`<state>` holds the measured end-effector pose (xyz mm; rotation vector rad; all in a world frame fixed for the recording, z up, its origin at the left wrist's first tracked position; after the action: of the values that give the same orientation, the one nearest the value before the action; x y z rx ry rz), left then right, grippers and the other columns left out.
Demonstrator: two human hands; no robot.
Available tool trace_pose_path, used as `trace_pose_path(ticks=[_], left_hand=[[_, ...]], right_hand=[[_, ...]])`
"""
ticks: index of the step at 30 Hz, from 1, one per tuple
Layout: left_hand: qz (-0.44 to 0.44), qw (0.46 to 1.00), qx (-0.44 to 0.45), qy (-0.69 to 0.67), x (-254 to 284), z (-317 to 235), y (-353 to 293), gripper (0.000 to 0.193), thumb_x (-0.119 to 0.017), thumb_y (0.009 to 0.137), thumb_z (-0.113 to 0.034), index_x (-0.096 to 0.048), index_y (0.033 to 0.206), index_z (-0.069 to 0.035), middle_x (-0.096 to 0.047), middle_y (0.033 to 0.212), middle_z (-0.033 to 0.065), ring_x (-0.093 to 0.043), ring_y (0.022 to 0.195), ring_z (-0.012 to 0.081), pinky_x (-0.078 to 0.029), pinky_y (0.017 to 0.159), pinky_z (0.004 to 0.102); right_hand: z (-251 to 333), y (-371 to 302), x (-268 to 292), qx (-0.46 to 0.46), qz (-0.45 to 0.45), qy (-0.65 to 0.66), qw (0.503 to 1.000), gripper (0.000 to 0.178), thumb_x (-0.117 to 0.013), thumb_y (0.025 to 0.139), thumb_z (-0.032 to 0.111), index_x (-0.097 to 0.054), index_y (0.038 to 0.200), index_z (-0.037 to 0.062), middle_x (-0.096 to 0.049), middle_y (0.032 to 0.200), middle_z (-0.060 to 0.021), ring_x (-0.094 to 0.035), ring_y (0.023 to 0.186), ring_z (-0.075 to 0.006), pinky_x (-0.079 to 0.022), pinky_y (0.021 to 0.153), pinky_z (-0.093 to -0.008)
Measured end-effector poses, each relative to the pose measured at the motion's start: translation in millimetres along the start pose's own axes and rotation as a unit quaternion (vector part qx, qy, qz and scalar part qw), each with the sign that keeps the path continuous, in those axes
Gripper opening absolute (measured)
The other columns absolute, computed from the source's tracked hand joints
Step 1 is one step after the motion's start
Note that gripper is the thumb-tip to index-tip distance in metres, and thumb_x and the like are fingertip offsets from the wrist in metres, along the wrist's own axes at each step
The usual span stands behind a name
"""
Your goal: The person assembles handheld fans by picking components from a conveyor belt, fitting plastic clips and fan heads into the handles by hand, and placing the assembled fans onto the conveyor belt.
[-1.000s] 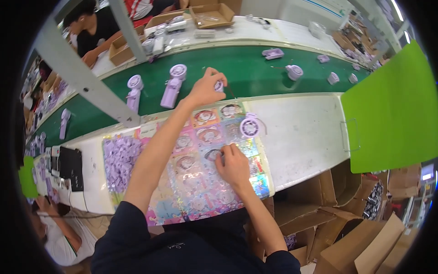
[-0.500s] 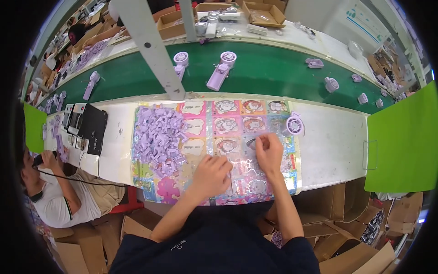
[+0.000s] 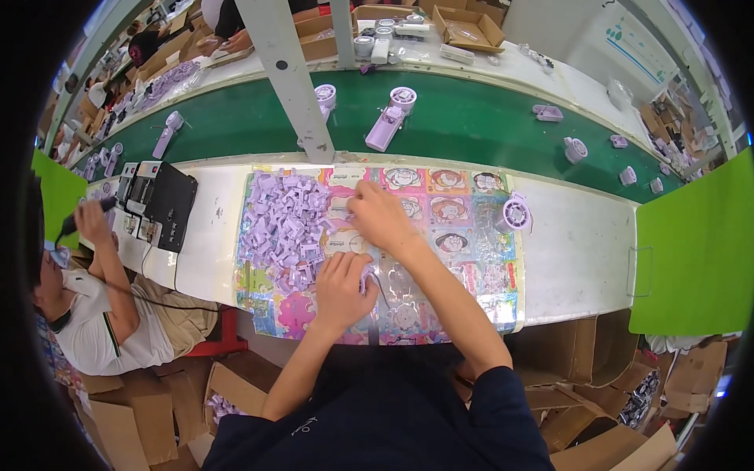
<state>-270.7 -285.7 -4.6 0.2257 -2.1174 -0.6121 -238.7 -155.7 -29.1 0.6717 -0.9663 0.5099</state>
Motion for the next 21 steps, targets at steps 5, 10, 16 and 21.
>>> trace_pose_path(ticks=[5,10,16,21], left_hand=[[-0.002,0.998,0.028,-0.049,0,7,4,0.05,-0.069,0.072,-0.008,-0.059,0.12,-0.004,-0.061,0.1,0.0136,-0.061,0.093,0.0322,-0.047,0.082,0.0427],[-0.022,0.993,0.056,-0.104,1,18,-3,0.065,-0.071,0.071,-0.01,-0.05,0.132,-0.005,-0.056,0.117,0.0193,-0.06,0.102,0.0388,-0.049,0.086,0.0458],[-0.016,0.994,0.039,-0.1,1,13,-2,0.074,-0.071,0.065,-0.008,-0.047,0.135,-0.007,-0.052,0.121,0.0203,-0.058,0.104,0.0399,-0.049,0.085,0.0475],[-0.039,0.996,0.024,-0.078,4,8,-2,0.076,-0.071,0.063,-0.007,-0.048,0.136,-0.009,-0.053,0.12,0.0195,-0.058,0.105,0.0391,-0.05,0.084,0.0467]], right_hand=[[-51,-42,50,-0.142,-0.083,0.164,0.973,0.014,-0.071,0.091,0.012,-0.064,0.098,0.0014,-0.064,0.092,-0.0097,-0.065,0.074,-0.0189,-0.052,0.067,-0.0321],[-38,-98,31,-0.291,-0.061,0.535,0.791,0.018,-0.068,0.097,0.01,-0.058,0.112,0.0033,-0.064,0.09,-0.0032,-0.06,0.077,-0.0064,-0.049,0.068,-0.0237],[4,-103,1,-0.22,0.006,0.611,0.76,0.027,-0.067,0.095,0.001,-0.06,0.12,0.0023,-0.064,0.097,-0.0007,-0.06,0.079,-0.0056,-0.049,0.07,-0.0227],[-2,-112,-18,-0.325,0.031,0.488,0.81,0.026,-0.07,0.093,0.005,-0.061,0.116,-0.0026,-0.069,0.094,-0.0077,-0.064,0.074,-0.0085,-0.051,0.064,-0.0248]])
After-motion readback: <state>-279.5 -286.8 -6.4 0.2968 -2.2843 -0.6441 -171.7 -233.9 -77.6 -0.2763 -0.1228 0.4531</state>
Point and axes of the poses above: each hand's wrist, its own y-axis towards the middle knuckle, its own x-axis out of the back of the hand, z = x × y, the point moved 10 cm from there along y, towards the middle knuckle
